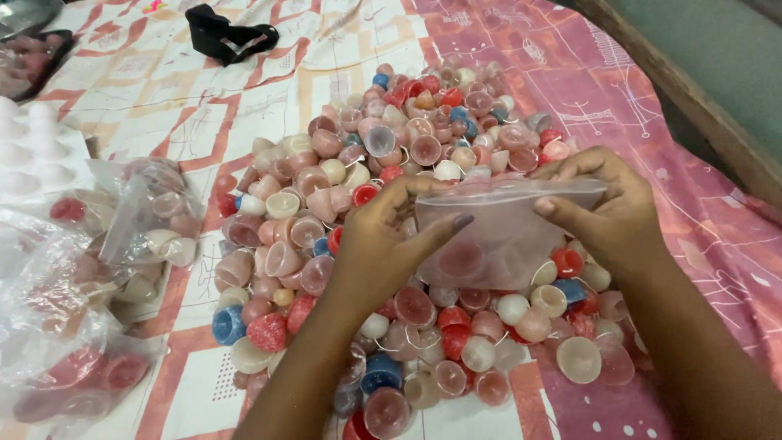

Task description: The person sorts through a pile of small round colorful candles and places them into clear plastic bags by hand.

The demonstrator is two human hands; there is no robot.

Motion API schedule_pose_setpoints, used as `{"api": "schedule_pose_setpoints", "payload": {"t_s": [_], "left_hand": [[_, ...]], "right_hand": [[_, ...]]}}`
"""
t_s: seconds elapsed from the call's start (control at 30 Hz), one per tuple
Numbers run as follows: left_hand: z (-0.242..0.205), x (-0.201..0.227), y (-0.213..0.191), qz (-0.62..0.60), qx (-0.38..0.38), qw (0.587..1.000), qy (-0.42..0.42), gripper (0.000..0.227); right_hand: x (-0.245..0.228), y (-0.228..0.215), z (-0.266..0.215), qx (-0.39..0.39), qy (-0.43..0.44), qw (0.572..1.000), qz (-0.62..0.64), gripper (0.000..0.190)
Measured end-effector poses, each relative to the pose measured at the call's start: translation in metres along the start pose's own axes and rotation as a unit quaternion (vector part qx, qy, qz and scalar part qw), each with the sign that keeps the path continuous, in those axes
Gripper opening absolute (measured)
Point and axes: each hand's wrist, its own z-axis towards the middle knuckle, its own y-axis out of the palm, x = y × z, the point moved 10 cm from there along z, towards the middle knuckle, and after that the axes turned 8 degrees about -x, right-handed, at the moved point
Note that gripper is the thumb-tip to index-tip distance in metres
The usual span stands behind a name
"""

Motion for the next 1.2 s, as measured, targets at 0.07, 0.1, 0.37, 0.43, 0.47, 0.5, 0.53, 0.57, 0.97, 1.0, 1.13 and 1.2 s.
{"api": "schedule_pose_setpoints", "payload": {"t_s": [0.07, 0.1, 0.37, 0.43, 0.47, 0.5, 0.53, 0.57, 0.97, 1.0, 1.13, 1.2], "left_hand": [[-0.001, 0.008, 0.002, 0.004, -0.004, 1.0, 0.003, 0.03], [-0.002, 0.01, 0.003, 0.024, -0.006, 1.0, 0.002, 0.028], [0.0, 0.004, 0.011, -0.072, -0.021, 0.997, 0.003, 0.02], [-0.003, 0.009, 0.006, -0.027, -0.01, 0.999, 0.014, 0.019], [-0.003, 0.011, 0.005, -0.028, -0.012, 0.999, 0.012, 0.019], [-0.003, 0.016, 0.003, -0.008, -0.004, 1.0, 0.019, 0.019], [-0.005, 0.02, 0.002, 0.012, 0.004, 1.0, 0.025, 0.019], [-0.004, 0.021, 0.002, 0.01, 0.003, 1.0, 0.022, 0.019], [-0.004, 0.003, 0.012, -0.073, -0.044, 0.992, -0.094, 0.022], [-0.004, 0.0, 0.013, -0.092, -0.047, 0.991, -0.089, 0.023], [-0.001, 0.013, 0.013, -0.143, -0.037, 0.988, -0.044, 0.03], [-0.004, 0.017, 0.013, -0.152, -0.03, 0.987, -0.03, 0.036]], "right_hand": [[-0.007, 0.011, -0.002, 0.007, -0.005, 1.0, 0.022, 0.032], [-0.014, 0.016, -0.003, 0.005, -0.011, 1.0, -0.003, 0.033], [-0.035, 0.021, -0.012, 0.019, -0.048, 0.998, 0.025, 0.019], [-0.033, 0.025, -0.011, 0.008, -0.011, 0.999, 0.031, 0.014], [-0.035, 0.023, -0.009, 0.009, -0.008, 0.999, 0.032, 0.014], [-0.04, 0.024, -0.006, -0.004, -0.012, 1.0, -0.021, 0.014], [-0.044, 0.025, -0.004, -0.018, -0.016, 0.997, -0.074, 0.015], [-0.043, 0.024, -0.004, -0.018, -0.012, 0.997, -0.074, 0.015], [-0.023, 0.016, -0.01, -0.029, 0.003, 0.999, -0.02, 0.017], [-0.03, 0.017, -0.008, -0.028, -0.019, 0.999, -0.025, 0.015], [-0.04, 0.014, 0.0, 0.008, -0.069, 0.997, 0.042, 0.02], [-0.053, 0.016, 0.001, 0.002, -0.1, 0.993, 0.055, 0.019]]}}
